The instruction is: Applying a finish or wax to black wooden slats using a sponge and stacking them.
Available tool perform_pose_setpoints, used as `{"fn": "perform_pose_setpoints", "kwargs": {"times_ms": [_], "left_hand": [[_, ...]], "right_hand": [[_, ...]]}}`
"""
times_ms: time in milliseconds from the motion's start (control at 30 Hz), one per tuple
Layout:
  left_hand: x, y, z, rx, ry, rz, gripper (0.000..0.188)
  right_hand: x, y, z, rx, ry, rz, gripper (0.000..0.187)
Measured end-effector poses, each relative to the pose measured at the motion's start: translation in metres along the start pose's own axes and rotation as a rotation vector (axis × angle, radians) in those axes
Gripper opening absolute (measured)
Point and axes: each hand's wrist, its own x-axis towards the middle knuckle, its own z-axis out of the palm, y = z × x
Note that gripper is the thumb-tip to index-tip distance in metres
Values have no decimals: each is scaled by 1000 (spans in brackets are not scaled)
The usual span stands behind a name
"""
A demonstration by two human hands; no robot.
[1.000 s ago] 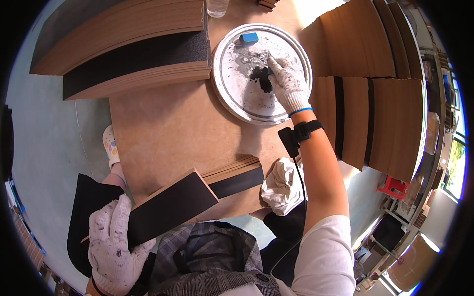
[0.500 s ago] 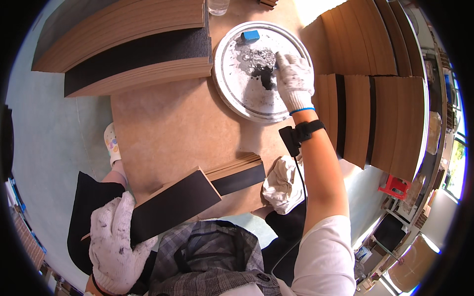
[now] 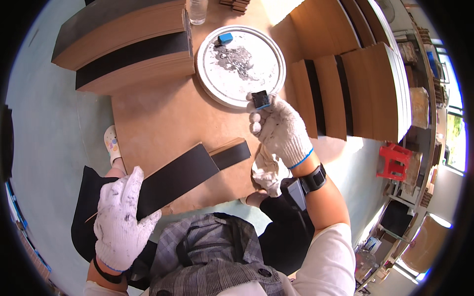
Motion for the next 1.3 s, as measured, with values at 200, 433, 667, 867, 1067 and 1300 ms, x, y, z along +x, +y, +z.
{"fn": "perform_pose_setpoints", "kwargs": {"times_ms": [200,433,667,867,1067,1300], "left_hand": [[-21,9,7,-23,-8,86,81],[-48,16,17,10,-1,211,81],[-59,22,21,49,8,270,82],[-59,26,22,73,-3,296,83],[-56,28,23,69,18,307,84],[-55,29,22,82,26,313,85]], "right_hand": [[-65,14,24,34,-17,46,40],[-146,30,46,-1196,287,-621,39],[-176,41,47,-1726,88,-1094,51],[-179,43,41,-1829,80,-1068,53],[-172,40,37,-1857,14,-1177,55],[-170,36,35,-1823,-45,-1202,53]]}}
